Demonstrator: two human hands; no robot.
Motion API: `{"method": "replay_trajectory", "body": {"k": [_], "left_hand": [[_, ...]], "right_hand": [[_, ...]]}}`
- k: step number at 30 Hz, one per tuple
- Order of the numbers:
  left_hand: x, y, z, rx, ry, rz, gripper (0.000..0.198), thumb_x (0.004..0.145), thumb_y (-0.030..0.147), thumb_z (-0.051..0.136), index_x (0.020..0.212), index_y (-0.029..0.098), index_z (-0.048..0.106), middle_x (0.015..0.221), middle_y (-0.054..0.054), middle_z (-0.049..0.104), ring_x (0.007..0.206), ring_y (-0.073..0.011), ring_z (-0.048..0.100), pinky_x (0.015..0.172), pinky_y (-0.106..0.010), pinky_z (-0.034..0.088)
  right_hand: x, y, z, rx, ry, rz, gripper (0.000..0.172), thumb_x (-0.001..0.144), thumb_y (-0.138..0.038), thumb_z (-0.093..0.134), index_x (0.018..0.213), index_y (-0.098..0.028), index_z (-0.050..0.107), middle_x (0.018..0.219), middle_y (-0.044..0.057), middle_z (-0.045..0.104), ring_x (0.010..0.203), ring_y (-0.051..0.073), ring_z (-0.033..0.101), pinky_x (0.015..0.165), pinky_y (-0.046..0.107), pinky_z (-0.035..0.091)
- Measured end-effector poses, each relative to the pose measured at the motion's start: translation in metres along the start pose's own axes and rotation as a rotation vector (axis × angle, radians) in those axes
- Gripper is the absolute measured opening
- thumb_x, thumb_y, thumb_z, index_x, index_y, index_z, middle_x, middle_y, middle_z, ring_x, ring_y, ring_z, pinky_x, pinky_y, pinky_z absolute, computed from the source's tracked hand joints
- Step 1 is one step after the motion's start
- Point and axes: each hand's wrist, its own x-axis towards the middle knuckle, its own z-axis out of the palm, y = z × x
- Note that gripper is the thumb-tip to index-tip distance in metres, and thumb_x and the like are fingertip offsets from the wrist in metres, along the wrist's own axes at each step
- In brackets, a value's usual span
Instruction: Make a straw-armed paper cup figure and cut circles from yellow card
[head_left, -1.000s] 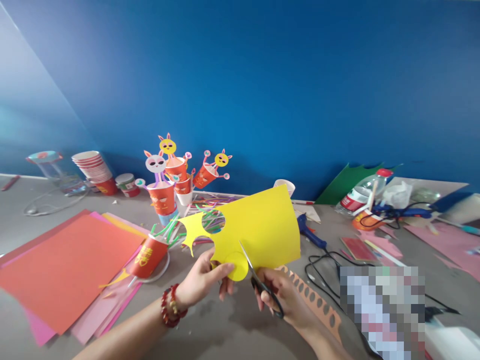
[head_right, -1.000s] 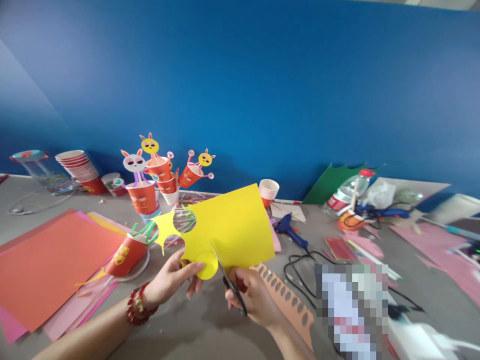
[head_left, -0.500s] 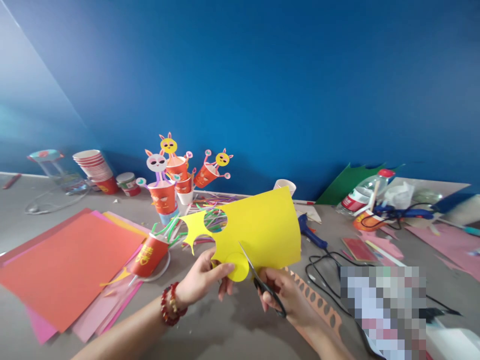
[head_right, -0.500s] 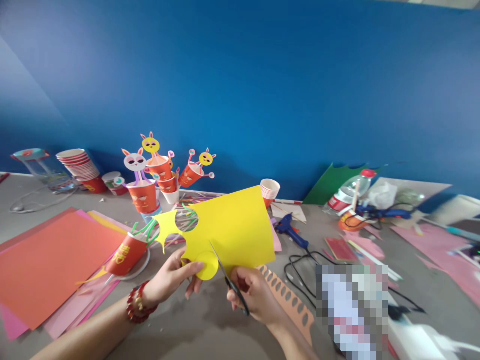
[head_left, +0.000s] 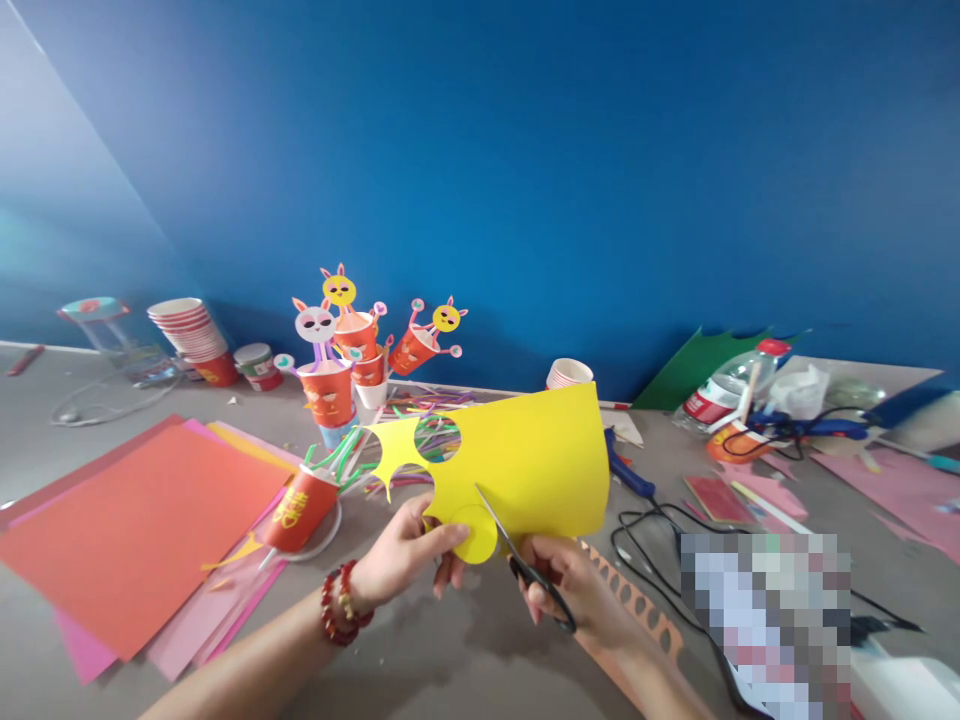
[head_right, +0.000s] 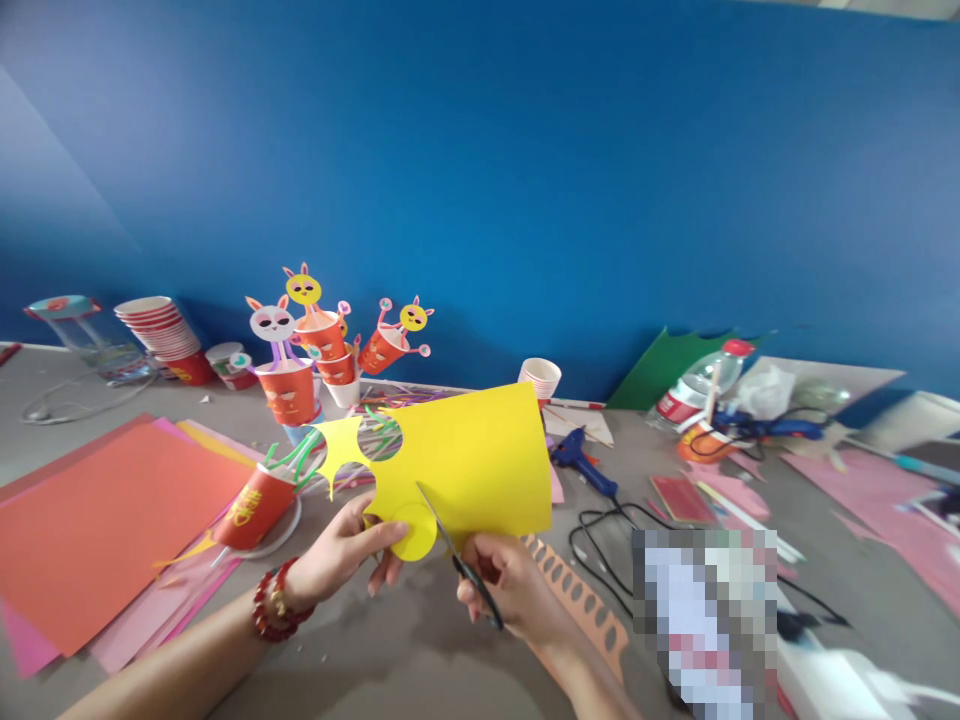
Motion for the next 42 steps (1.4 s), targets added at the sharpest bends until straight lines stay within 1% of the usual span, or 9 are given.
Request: {"method": "replay_trajectory", "body": {"k": [5, 10, 13, 17, 23, 30, 33, 38, 42], "left_hand": [[0.000, 0.000, -0.001, 0.010, 0.002, 0.002, 0.036, 0.081, 0.046, 0.069, 0.086, 0.013, 0.057, 0.053, 0.000, 0.063, 0.039, -0.0102, 0.055, 0.035, -0.017, 0.040], [0.000, 0.000, -0.002, 0.030, -0.005, -0.002, 0.036, 0.082, 0.047, 0.068, 0.086, 0.012, 0.057, 0.052, -0.001, 0.063, 0.038, -0.0097, 0.054, 0.035, -0.017, 0.040], [0.000, 0.000, -0.003, 0.045, 0.001, -0.004, 0.036, 0.083, 0.047, 0.068, 0.087, 0.012, 0.057, 0.052, -0.001, 0.064, 0.036, -0.0093, 0.053, 0.034, -0.017, 0.039], [0.000, 0.000, -0.004, 0.050, -0.002, 0.003, 0.036, 0.083, 0.047, 0.067, 0.087, 0.012, 0.058, 0.052, -0.002, 0.064, 0.035, -0.0093, 0.052, 0.034, -0.017, 0.039], [0.000, 0.001, -0.003, 0.049, -0.006, 0.001, 0.035, 0.083, 0.046, 0.068, 0.087, 0.012, 0.058, 0.051, -0.002, 0.064, 0.034, -0.0092, 0.052, 0.034, -0.017, 0.038], [0.000, 0.002, -0.003, 0.056, -0.013, -0.001, 0.036, 0.082, 0.047, 0.068, 0.086, 0.013, 0.058, 0.051, -0.001, 0.064, 0.034, -0.0093, 0.052, 0.034, -0.017, 0.038], [0.001, 0.002, -0.004, 0.067, -0.022, 0.003, 0.036, 0.083, 0.047, 0.067, 0.085, 0.012, 0.058, 0.051, -0.001, 0.064, 0.034, -0.0085, 0.051, 0.034, -0.017, 0.038], [0.001, 0.002, -0.005, 0.066, -0.033, 0.010, 0.035, 0.084, 0.046, 0.066, 0.087, 0.012, 0.058, 0.051, -0.001, 0.064, 0.033, -0.0079, 0.050, 0.034, -0.016, 0.037], [0.001, 0.002, -0.006, 0.056, -0.040, 0.001, 0.035, 0.084, 0.046, 0.067, 0.086, 0.012, 0.058, 0.051, -0.001, 0.064, 0.033, -0.0077, 0.050, 0.033, -0.015, 0.037]], "right_hand": [[0.000, 0.001, 0.000, -0.001, 0.001, -0.003, 0.066, 0.058, -0.082, 0.068, 0.056, -0.019, 0.049, 0.052, -0.003, 0.049, 0.049, 0.012, 0.047, 0.047, 0.023, 0.033], [0.000, 0.000, 0.000, 0.006, 0.010, 0.008, 0.067, 0.054, -0.083, 0.068, 0.056, -0.019, 0.049, 0.052, -0.003, 0.049, 0.047, 0.012, 0.047, 0.045, 0.023, 0.033], [0.000, -0.001, 0.000, 0.000, 0.003, 0.013, 0.061, 0.059, -0.075, 0.072, 0.054, -0.020, 0.048, 0.052, -0.003, 0.047, 0.048, 0.011, 0.046, 0.045, 0.023, 0.034], [0.000, 0.002, 0.000, 0.022, 0.016, 0.009, 0.053, 0.067, -0.064, 0.073, 0.055, -0.021, 0.044, 0.051, -0.005, 0.044, 0.046, 0.009, 0.040, 0.045, 0.023, 0.033], [0.000, 0.008, -0.002, 0.027, 0.023, 0.011, 0.050, 0.067, -0.059, 0.075, 0.058, -0.021, 0.043, 0.053, -0.006, 0.043, 0.045, 0.009, 0.040, 0.044, 0.022, 0.033], [0.000, 0.011, -0.005, 0.005, 0.016, -0.001, 0.051, 0.068, -0.060, 0.073, 0.059, -0.022, 0.040, 0.052, -0.007, 0.043, 0.044, 0.009, 0.043, 0.044, 0.022, 0.033], [0.000, 0.011, -0.005, 0.004, 0.017, 0.004, 0.047, 0.070, -0.053, 0.073, 0.059, -0.022, 0.040, 0.052, -0.007, 0.043, 0.044, 0.009, 0.044, 0.044, 0.022, 0.034], [0.000, 0.014, -0.006, 0.028, 0.017, 0.015, 0.035, 0.071, -0.036, 0.070, 0.059, -0.022, 0.040, 0.051, -0.007, 0.047, 0.043, 0.008, 0.045, 0.044, 0.021, 0.034], [0.001, 0.015, -0.007, 0.030, 0.020, 0.029, 0.030, 0.070, -0.030, 0.066, 0.059, -0.022, 0.039, 0.051, -0.006, 0.050, 0.042, 0.008, 0.044, 0.042, 0.020, 0.035]]}}
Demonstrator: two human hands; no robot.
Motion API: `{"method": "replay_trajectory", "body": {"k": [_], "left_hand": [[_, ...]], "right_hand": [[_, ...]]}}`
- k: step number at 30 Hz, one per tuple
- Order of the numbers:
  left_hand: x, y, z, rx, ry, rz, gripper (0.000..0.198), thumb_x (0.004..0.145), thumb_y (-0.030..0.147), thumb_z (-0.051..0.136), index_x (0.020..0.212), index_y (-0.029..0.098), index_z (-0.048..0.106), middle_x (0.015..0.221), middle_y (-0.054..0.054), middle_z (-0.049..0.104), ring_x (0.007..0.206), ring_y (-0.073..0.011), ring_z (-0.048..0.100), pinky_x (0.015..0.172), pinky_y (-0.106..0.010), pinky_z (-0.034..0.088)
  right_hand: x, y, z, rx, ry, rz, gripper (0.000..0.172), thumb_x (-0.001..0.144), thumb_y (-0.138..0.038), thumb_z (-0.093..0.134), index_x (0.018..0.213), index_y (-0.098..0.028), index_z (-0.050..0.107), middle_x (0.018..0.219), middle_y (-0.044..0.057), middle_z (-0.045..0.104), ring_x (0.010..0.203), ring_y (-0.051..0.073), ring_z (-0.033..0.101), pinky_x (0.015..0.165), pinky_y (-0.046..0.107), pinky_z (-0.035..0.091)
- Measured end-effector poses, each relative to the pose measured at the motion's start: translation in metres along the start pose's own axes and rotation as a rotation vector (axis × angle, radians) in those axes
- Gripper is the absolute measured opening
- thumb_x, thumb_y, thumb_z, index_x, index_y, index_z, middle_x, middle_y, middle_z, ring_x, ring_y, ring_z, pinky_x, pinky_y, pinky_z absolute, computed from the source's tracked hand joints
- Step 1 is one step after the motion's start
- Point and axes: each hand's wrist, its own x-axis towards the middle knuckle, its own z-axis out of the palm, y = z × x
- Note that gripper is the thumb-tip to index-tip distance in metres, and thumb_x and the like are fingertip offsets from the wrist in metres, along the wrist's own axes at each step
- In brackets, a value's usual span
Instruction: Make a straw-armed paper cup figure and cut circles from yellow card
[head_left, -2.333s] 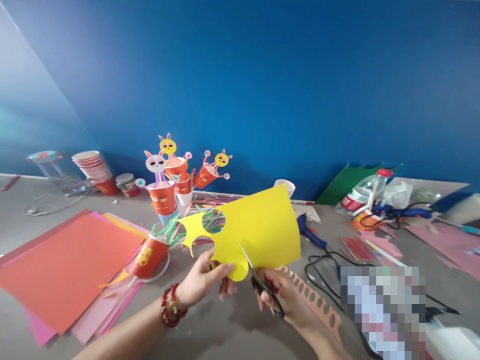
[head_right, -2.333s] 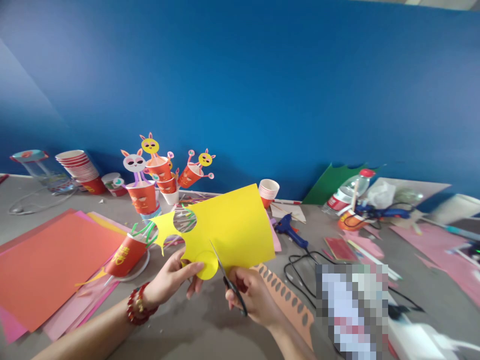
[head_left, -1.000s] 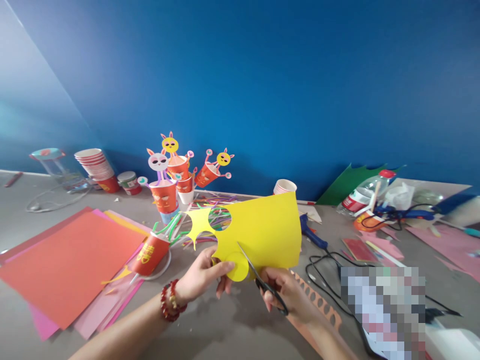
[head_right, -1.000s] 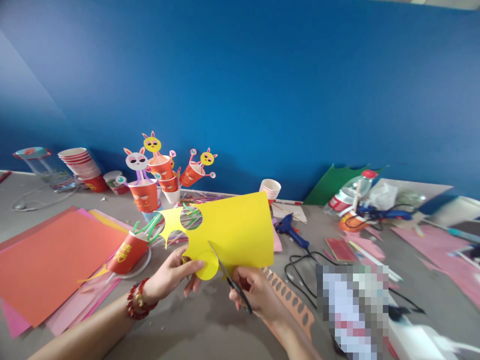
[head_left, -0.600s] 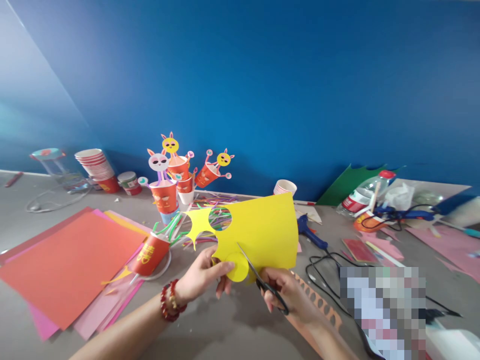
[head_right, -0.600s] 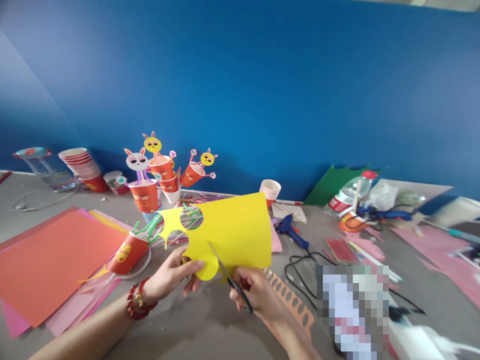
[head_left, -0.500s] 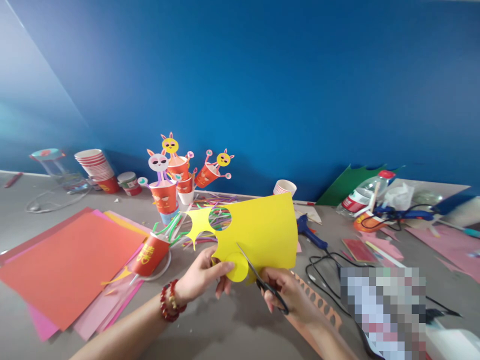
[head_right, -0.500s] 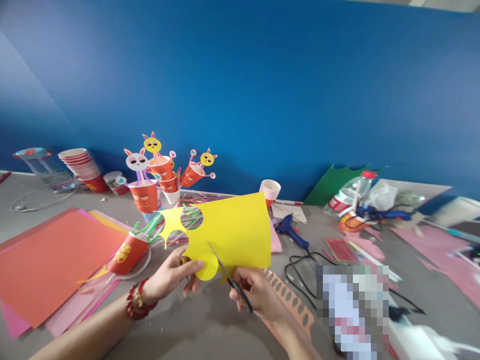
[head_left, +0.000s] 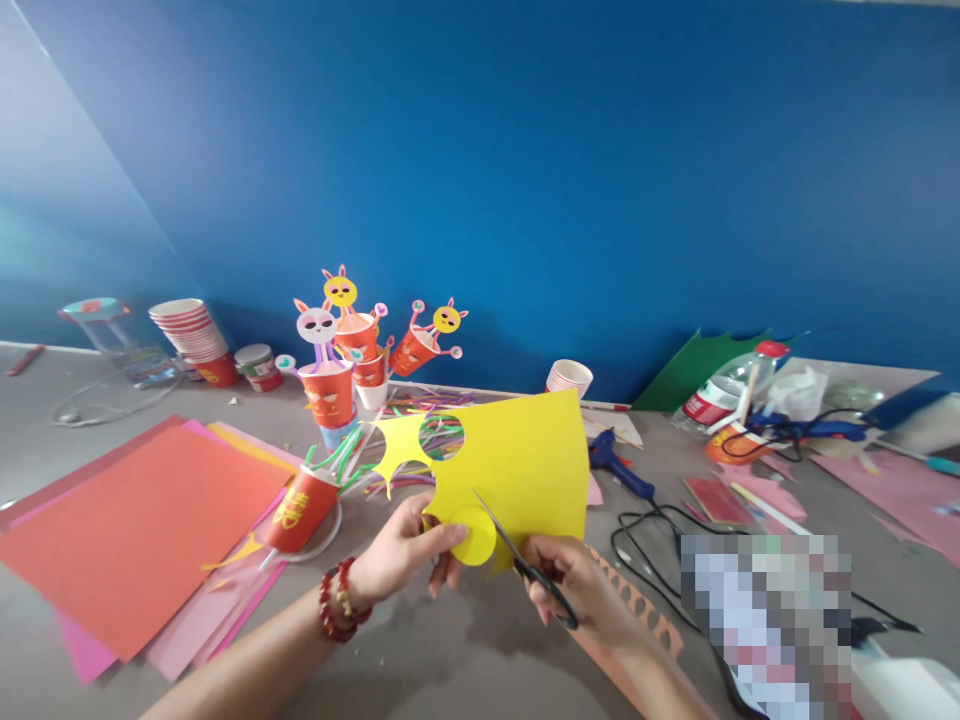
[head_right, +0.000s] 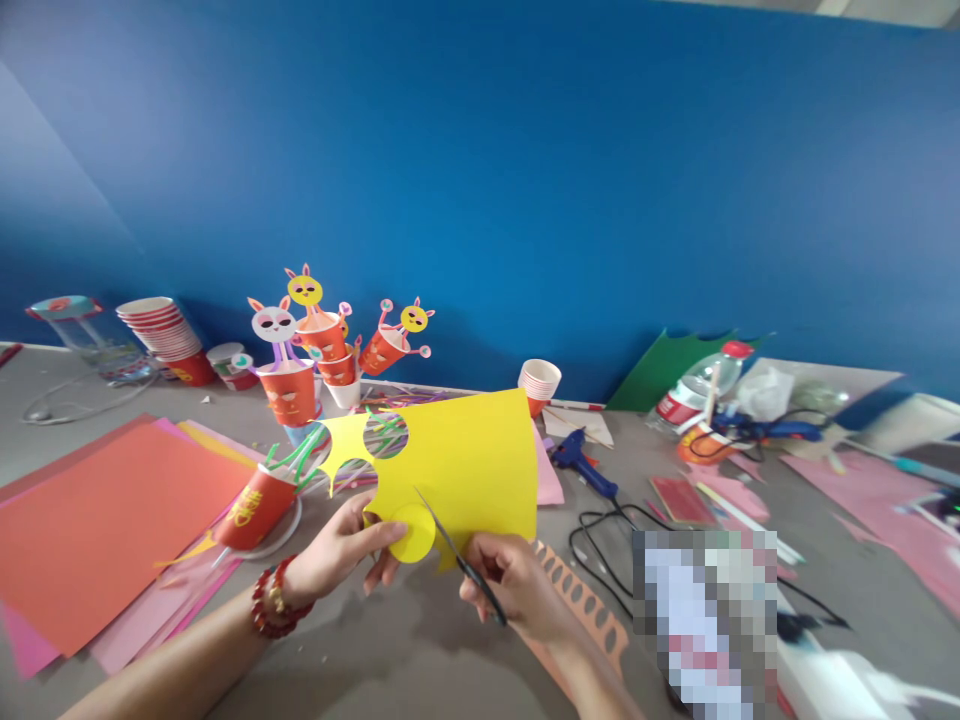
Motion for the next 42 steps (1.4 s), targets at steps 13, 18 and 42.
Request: {"method": "replay_trajectory", "body": {"k": [13, 18, 42], "left_hand": [[0.001, -0.016, 0.002, -0.043, 0.225, 0.043, 0.041, 0.087, 0.051, 0.061, 0.097, 0.012, 0.062, 0.049, 0.001, 0.062, 0.033, -0.0083, 0.050, 0.033, -0.015, 0.038], [0.001, -0.013, 0.004, 0.020, 0.215, 0.013, 0.045, 0.083, 0.056, 0.064, 0.087, 0.012, 0.063, 0.048, 0.000, 0.062, 0.032, -0.0084, 0.051, 0.031, -0.015, 0.036], [0.001, -0.011, 0.003, 0.057, 0.134, -0.010, 0.045, 0.083, 0.058, 0.063, 0.088, 0.013, 0.062, 0.051, 0.000, 0.063, 0.034, -0.0088, 0.054, 0.030, -0.013, 0.037]], "right_hand": [[-0.003, 0.003, 0.003, 0.056, 0.038, 0.048, 0.025, 0.070, -0.027, 0.062, 0.060, -0.021, 0.040, 0.053, -0.007, 0.049, 0.044, 0.008, 0.045, 0.043, 0.019, 0.037], [-0.003, 0.003, 0.007, 0.059, 0.008, 0.072, 0.027, 0.063, -0.031, 0.072, 0.059, -0.018, 0.049, 0.052, -0.005, 0.053, 0.044, 0.008, 0.049, 0.043, 0.020, 0.034], [-0.004, -0.007, 0.008, 0.070, -0.060, 0.059, 0.065, 0.050, -0.076, 0.077, 0.064, -0.017, 0.054, 0.056, -0.003, 0.058, 0.047, 0.011, 0.054, 0.046, 0.021, 0.035]]}}
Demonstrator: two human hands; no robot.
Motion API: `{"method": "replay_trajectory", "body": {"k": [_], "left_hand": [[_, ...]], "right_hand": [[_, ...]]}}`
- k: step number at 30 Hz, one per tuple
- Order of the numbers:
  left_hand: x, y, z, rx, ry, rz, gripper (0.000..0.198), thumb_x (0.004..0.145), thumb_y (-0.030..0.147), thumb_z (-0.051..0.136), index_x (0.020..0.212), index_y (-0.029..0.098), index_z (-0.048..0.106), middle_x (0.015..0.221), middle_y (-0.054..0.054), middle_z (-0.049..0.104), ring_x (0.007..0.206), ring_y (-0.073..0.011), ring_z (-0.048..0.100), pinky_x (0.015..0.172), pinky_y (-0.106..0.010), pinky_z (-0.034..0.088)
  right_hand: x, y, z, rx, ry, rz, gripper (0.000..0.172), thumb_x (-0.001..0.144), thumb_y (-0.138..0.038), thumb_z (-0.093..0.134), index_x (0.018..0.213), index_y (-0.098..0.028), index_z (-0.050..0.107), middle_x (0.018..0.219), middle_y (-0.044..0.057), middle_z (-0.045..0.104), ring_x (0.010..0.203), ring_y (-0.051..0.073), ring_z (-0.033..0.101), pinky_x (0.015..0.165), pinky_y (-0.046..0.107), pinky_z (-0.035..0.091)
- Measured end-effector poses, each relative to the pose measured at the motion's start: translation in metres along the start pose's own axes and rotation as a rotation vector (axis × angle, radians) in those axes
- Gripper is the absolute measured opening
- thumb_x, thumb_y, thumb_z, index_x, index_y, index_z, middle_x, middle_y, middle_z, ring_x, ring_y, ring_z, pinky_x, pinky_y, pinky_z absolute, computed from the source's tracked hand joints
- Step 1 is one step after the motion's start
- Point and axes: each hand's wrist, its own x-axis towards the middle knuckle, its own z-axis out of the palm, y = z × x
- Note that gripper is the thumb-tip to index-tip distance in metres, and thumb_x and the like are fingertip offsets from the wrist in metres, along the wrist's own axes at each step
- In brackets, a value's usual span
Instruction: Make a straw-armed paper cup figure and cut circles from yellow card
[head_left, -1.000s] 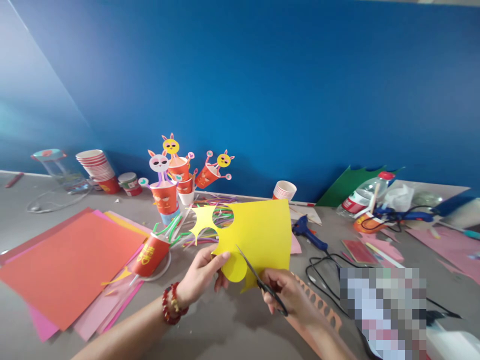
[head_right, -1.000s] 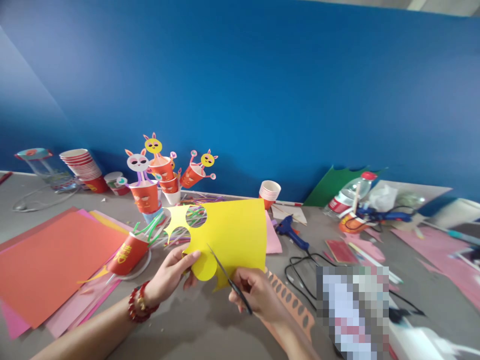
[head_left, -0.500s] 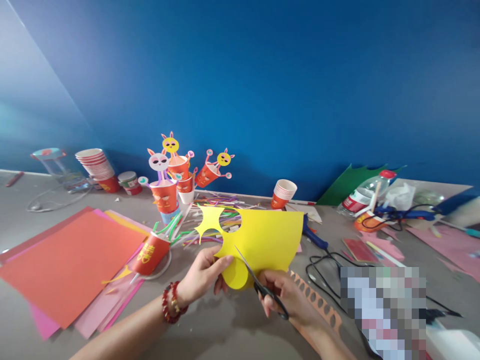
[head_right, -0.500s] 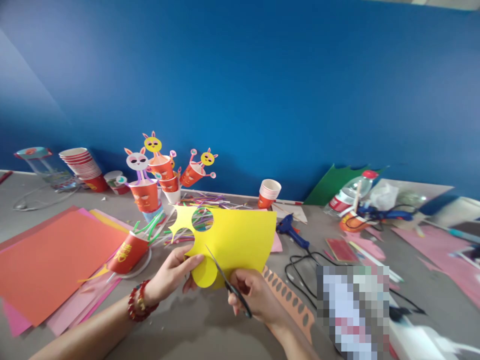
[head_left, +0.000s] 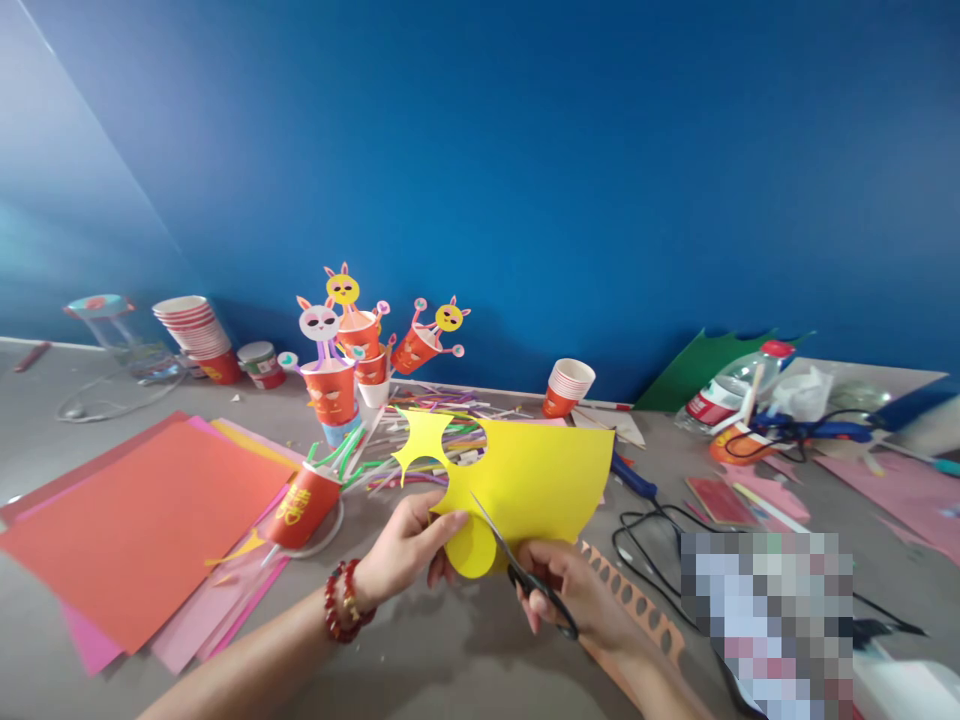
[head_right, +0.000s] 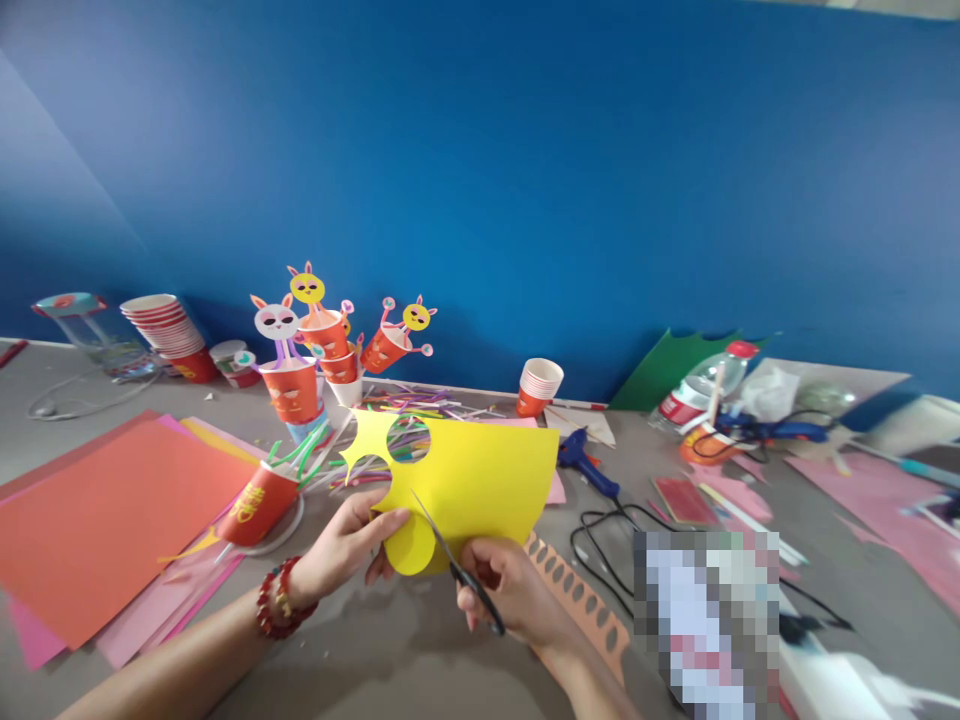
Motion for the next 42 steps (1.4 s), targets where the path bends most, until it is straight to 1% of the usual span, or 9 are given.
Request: {"method": "replay_trajectory", "body": {"k": [3, 12, 16, 21, 25, 30, 35, 42], "left_hand": [[-0.0001, 0.0001, -0.0003, 0.001, -0.003, -0.001, 0.045, 0.083, 0.058, 0.062, 0.087, 0.013, 0.062, 0.051, 0.001, 0.063, 0.033, -0.0085, 0.054, 0.030, -0.013, 0.037], [-0.0007, -0.0018, -0.0010, 0.016, 0.002, 0.004, 0.042, 0.085, 0.055, 0.061, 0.085, 0.014, 0.062, 0.051, 0.000, 0.063, 0.033, -0.0087, 0.053, 0.031, -0.014, 0.036], [-0.0001, -0.0015, -0.0010, 0.018, 0.003, 0.001, 0.042, 0.085, 0.056, 0.061, 0.086, 0.013, 0.062, 0.052, 0.000, 0.064, 0.034, -0.0088, 0.054, 0.031, -0.014, 0.037], [-0.0005, 0.0006, 0.0000, 0.022, 0.006, -0.002, 0.044, 0.084, 0.057, 0.062, 0.085, 0.013, 0.062, 0.051, 0.000, 0.063, 0.033, -0.0083, 0.053, 0.030, -0.014, 0.037], [-0.0005, 0.0009, -0.0001, 0.024, 0.004, -0.005, 0.046, 0.084, 0.058, 0.062, 0.087, 0.012, 0.062, 0.051, 0.000, 0.064, 0.033, -0.0085, 0.053, 0.030, -0.014, 0.037], [-0.0007, -0.0007, -0.0008, 0.027, 0.011, 0.001, 0.045, 0.085, 0.057, 0.061, 0.088, 0.012, 0.063, 0.053, -0.001, 0.065, 0.034, -0.0094, 0.055, 0.031, -0.014, 0.038], [-0.0012, -0.0006, -0.0001, 0.014, 0.004, 0.009, 0.042, 0.086, 0.055, 0.061, 0.086, 0.013, 0.062, 0.051, 0.000, 0.064, 0.033, -0.0084, 0.053, 0.031, -0.014, 0.037], [-0.0017, 0.0007, 0.0024, 0.014, 0.020, -0.006, 0.046, 0.083, 0.059, 0.063, 0.085, 0.013, 0.062, 0.052, -0.001, 0.063, 0.034, -0.0094, 0.054, 0.030, -0.015, 0.036]], "right_hand": [[-0.0007, -0.0011, 0.0004, -0.008, -0.007, -0.013, 0.065, 0.052, -0.076, 0.076, 0.064, -0.016, 0.054, 0.057, -0.002, 0.058, 0.048, 0.011, 0.054, 0.047, 0.021, 0.034], [0.0000, -0.0036, 0.0006, -0.011, -0.008, 0.002, 0.066, 0.049, -0.078, 0.077, 0.062, -0.017, 0.052, 0.056, -0.002, 0.057, 0.047, 0.011, 0.053, 0.046, 0.023, 0.035], [-0.0005, -0.0044, -0.0003, -0.029, -0.024, -0.022, 0.065, 0.054, -0.078, 0.074, 0.064, -0.017, 0.053, 0.056, -0.001, 0.057, 0.048, 0.012, 0.052, 0.047, 0.022, 0.033], [0.0002, -0.0032, -0.0025, -0.059, -0.081, -0.076, 0.066, 0.060, -0.080, 0.069, 0.066, -0.016, 0.053, 0.056, -0.001, 0.057, 0.047, 0.011, 0.050, 0.048, 0.022, 0.032], [0.0004, 0.0004, -0.0038, -0.069, -0.075, -0.092, 0.065, 0.063, -0.080, 0.067, 0.069, -0.016, 0.054, 0.055, -0.001, 0.056, 0.048, 0.011, 0.048, 0.050, 0.022, 0.030], [-0.0001, 0.0011, -0.0035, -0.077, -0.076, -0.083, 0.066, 0.063, -0.081, 0.066, 0.069, -0.017, 0.053, 0.056, -0.001, 0.057, 0.048, 0.012, 0.050, 0.050, 0.023, 0.030], [0.0000, 0.0001, -0.0033, -0.087, -0.083, -0.108, 0.064, 0.065, -0.080, 0.064, 0.069, -0.017, 0.054, 0.055, -0.001, 0.057, 0.048, 0.012, 0.049, 0.051, 0.023, 0.030], [-0.0003, -0.0007, -0.0023, -0.090, -0.079, -0.100, 0.064, 0.065, -0.081, 0.064, 0.069, -0.018, 0.054, 0.056, -0.001, 0.058, 0.048, 0.012, 0.050, 0.051, 0.024, 0.032]]}}
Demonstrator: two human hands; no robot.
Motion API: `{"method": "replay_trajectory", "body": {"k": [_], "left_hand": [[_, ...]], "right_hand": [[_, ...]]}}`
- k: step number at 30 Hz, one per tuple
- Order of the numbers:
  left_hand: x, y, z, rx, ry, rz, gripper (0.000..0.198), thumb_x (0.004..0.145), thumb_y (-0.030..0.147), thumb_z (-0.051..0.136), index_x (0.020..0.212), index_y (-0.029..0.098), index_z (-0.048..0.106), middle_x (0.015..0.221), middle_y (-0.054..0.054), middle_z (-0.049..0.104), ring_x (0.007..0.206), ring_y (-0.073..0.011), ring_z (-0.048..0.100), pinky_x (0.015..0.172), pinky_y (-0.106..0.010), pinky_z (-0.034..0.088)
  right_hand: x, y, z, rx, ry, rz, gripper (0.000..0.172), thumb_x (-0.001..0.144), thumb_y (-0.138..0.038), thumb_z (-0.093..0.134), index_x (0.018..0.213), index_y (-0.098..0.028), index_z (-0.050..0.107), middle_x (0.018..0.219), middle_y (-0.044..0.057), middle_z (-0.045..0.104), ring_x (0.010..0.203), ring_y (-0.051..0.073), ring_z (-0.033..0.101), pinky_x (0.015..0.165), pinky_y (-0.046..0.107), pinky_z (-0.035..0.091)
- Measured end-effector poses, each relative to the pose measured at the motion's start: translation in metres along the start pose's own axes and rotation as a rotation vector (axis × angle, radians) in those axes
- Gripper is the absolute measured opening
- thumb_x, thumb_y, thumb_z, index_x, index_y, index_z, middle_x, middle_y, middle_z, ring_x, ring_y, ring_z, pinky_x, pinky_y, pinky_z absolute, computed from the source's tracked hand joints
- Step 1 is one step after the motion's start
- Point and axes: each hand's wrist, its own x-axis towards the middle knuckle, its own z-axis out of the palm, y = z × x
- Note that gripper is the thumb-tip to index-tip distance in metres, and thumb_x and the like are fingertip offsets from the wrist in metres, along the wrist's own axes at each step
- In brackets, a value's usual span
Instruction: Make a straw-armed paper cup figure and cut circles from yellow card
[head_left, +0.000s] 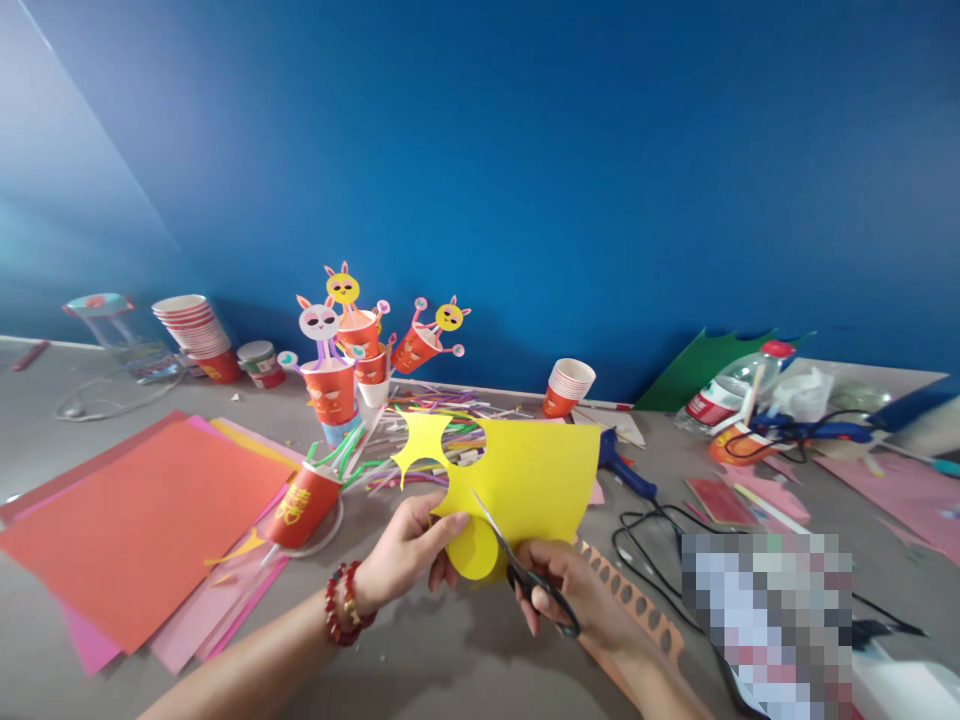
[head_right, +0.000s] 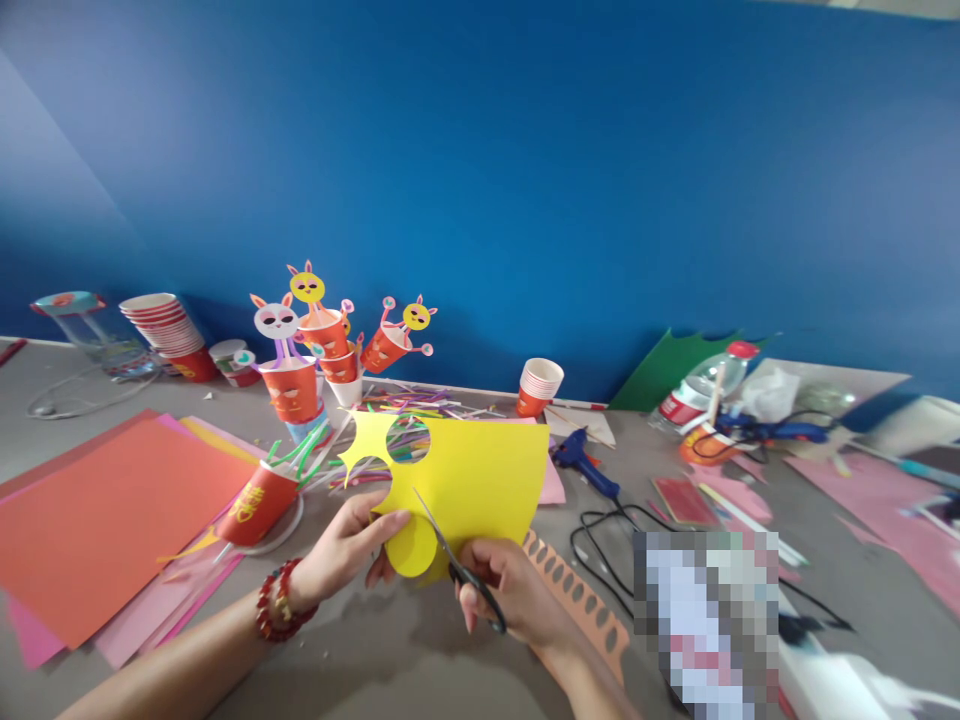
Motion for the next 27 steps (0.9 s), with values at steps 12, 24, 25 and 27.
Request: {"method": "replay_trajectory", "body": {"k": [12, 24, 25, 27], "left_hand": [[-0.0003, 0.0021, 0.0002, -0.011, -0.014, -0.006, 0.045, 0.082, 0.059, 0.063, 0.082, 0.013, 0.061, 0.049, 0.000, 0.063, 0.031, -0.0083, 0.051, 0.030, -0.014, 0.035], [0.0010, 0.0000, -0.0012, -0.011, -0.020, 0.003, 0.045, 0.084, 0.058, 0.062, 0.084, 0.013, 0.061, 0.050, 0.000, 0.063, 0.032, -0.0075, 0.051, 0.030, -0.013, 0.035], [0.0008, 0.0008, -0.0011, -0.014, -0.023, 0.003, 0.045, 0.084, 0.058, 0.062, 0.084, 0.014, 0.060, 0.050, 0.000, 0.062, 0.032, -0.0072, 0.050, 0.030, -0.013, 0.035], [0.0003, 0.0021, -0.0008, -0.015, -0.030, 0.003, 0.045, 0.084, 0.059, 0.062, 0.083, 0.014, 0.060, 0.050, 0.001, 0.062, 0.032, -0.0068, 0.050, 0.030, -0.013, 0.035]], "right_hand": [[0.0010, -0.0071, 0.0008, 0.004, -0.003, 0.018, 0.065, 0.062, -0.080, 0.067, 0.068, -0.017, 0.054, 0.057, -0.001, 0.057, 0.048, 0.012, 0.050, 0.051, 0.024, 0.037], [0.0010, -0.0016, 0.0022, 0.032, 0.041, 0.015, 0.063, 0.061, -0.078, 0.070, 0.065, -0.018, 0.053, 0.057, -0.001, 0.056, 0.048, 0.011, 0.051, 0.049, 0.023, 0.036], [0.0010, -0.0012, 0.0020, 0.034, 0.034, 0.022, 0.063, 0.060, -0.078, 0.071, 0.064, -0.018, 0.053, 0.056, -0.001, 0.056, 0.048, 0.011, 0.050, 0.048, 0.023, 0.036], [0.0008, -0.0003, 0.0014, 0.040, 0.033, 0.037, 0.063, 0.058, -0.077, 0.072, 0.063, -0.018, 0.052, 0.056, -0.001, 0.056, 0.047, 0.011, 0.051, 0.047, 0.023, 0.035]]}}
